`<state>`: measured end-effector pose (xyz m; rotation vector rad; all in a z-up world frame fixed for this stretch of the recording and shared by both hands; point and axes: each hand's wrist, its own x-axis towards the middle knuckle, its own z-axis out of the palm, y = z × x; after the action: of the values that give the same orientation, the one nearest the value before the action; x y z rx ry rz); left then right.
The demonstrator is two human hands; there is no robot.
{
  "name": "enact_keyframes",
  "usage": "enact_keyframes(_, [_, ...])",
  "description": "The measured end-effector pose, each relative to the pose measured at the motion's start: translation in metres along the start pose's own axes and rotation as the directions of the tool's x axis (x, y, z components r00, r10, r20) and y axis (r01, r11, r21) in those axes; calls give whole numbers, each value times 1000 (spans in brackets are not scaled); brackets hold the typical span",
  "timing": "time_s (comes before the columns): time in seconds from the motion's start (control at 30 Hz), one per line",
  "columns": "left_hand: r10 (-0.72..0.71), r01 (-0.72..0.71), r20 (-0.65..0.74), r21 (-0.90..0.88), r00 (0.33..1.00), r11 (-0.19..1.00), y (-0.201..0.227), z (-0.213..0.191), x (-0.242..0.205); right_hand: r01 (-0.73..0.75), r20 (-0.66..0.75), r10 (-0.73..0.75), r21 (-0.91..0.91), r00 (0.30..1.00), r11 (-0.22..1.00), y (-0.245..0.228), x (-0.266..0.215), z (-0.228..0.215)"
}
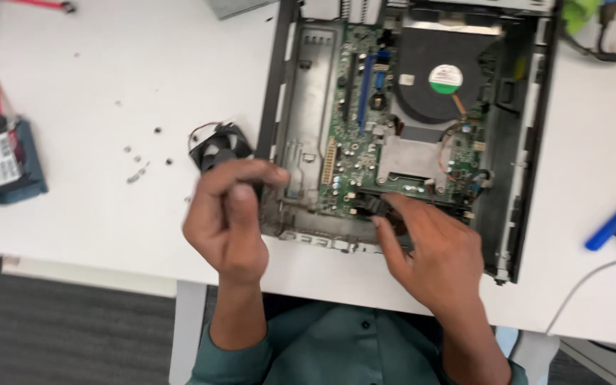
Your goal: The person removes a fan from the computer case and sets it aside, then detaches a speaker from the chassis and disconnects its wire from the motherboard.
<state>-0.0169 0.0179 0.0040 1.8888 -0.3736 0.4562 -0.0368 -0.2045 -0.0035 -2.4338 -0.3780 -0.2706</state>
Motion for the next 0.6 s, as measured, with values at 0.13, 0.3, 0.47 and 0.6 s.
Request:
enact_keyframes(0.13, [-160, -26, -362, -460, 918, 888, -17, -32, -6, 21, -2, -21, -81, 1000, 996, -2, -5, 4])
enact_keyframes(0.3, [-252, 126, -224, -459, 941, 879, -13, -25, -3, 12, -23, -14, -83, 1000, 996, 3, -2, 2])
enact_keyframes(0.47, [-142, 133, 67, 129, 988, 983, 17, -4, 13, 71, 6, -71, -48, 997, 996, 6, -1, 0])
enact_keyframes(0.6, [-8, -87, 317, 283, 948, 955, 14, 14, 24, 69, -10, -70, -78, 997, 995, 7, -1, 1])
